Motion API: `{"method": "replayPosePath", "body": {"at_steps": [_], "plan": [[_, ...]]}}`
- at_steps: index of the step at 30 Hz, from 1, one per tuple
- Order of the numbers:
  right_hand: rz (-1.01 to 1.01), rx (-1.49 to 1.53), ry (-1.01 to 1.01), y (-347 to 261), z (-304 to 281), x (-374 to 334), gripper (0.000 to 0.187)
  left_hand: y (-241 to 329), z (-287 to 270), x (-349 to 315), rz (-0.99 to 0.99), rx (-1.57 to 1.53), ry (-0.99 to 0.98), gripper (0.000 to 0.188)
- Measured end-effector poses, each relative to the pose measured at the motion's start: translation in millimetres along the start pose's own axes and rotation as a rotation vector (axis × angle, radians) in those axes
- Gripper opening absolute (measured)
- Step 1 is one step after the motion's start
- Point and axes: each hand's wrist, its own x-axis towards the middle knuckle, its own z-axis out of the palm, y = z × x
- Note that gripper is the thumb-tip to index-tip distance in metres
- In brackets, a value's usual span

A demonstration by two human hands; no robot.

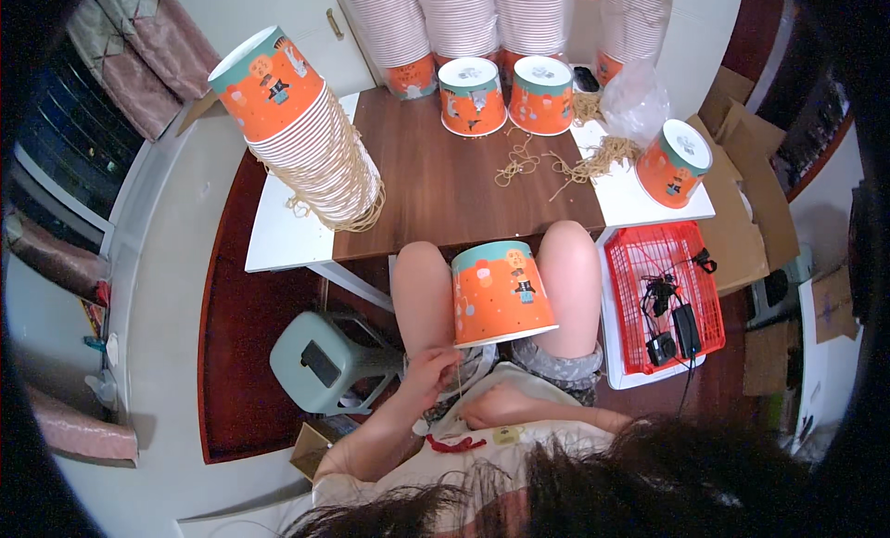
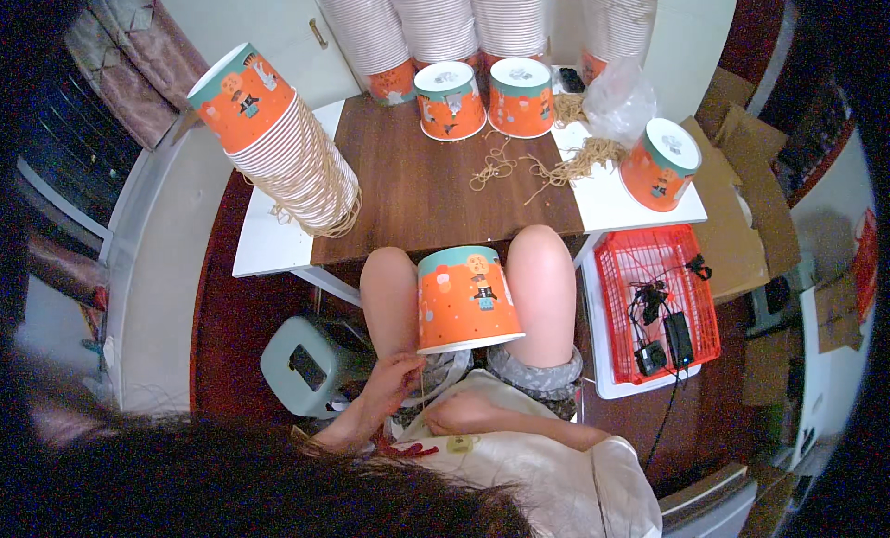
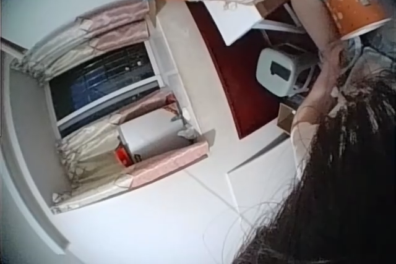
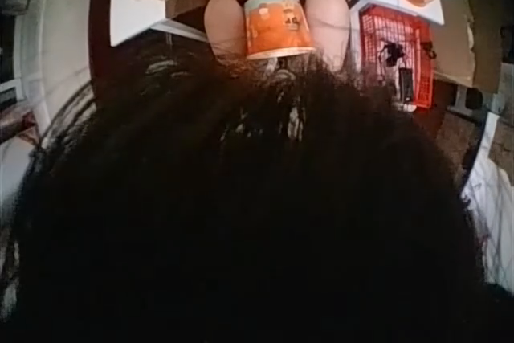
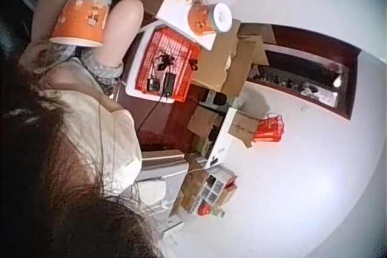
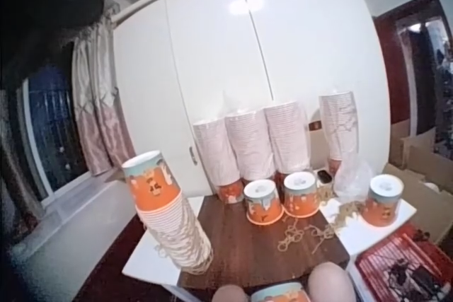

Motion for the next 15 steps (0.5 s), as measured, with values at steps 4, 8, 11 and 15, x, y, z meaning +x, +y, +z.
{"method": "replayPosePath", "body": {"at_steps": [4, 8, 11, 15], "plan": [[-0.024, 0.016, 0.000, -1, -7, -2, 0.019, 4, 4, -3, 0.015, 0.025, 0.037, 0.010], [0.001, -0.027, -0.059, 1, -6, -2, 0.022, -2, 2, 1, 0.051, 0.019, 0.065, 0.011], [-0.021, -0.002, -0.022, 1, -13, -8, 0.025, 3, 4, -1, 0.060, 0.000, 0.081, 0.011], [0.104, -0.040, 0.146, -9, -44, -53, 0.026, 24, 16, -5, 0.376, 0.477, 0.125, 0.012]]}}
